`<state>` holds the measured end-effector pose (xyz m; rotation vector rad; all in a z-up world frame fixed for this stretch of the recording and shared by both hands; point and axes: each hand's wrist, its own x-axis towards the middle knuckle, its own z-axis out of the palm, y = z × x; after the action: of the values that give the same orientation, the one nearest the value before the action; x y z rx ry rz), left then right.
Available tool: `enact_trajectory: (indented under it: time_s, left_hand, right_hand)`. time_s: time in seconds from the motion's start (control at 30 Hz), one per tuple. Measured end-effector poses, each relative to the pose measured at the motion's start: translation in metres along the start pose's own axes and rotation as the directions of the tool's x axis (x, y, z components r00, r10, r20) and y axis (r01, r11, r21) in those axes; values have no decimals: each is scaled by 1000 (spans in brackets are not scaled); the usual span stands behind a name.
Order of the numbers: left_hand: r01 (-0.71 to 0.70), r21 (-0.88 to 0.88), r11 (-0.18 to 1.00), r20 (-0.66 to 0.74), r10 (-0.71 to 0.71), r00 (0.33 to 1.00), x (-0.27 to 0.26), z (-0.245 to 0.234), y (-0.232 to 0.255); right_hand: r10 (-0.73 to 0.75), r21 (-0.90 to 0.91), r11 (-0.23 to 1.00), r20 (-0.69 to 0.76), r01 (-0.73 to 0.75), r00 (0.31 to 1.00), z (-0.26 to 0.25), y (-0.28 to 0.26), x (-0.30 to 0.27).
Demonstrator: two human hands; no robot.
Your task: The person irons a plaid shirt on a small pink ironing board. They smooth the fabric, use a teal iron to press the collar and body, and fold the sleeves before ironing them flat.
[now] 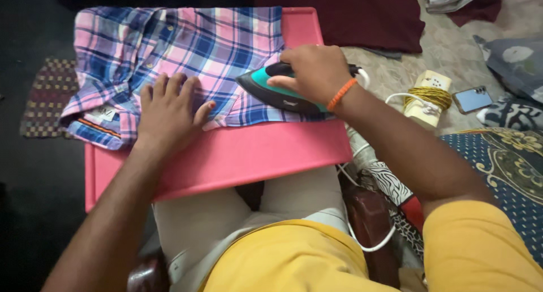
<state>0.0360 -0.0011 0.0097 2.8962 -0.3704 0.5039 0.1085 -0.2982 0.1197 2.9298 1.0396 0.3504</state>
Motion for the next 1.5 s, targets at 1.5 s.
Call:
enact_trajectory:
  time_s: [1.5]
  left_hand:
    - [125,-102,987,231,-98,968,-8,4,-5]
  right_hand:
    - [59,-30,998,45,-58,997,15,8,16]
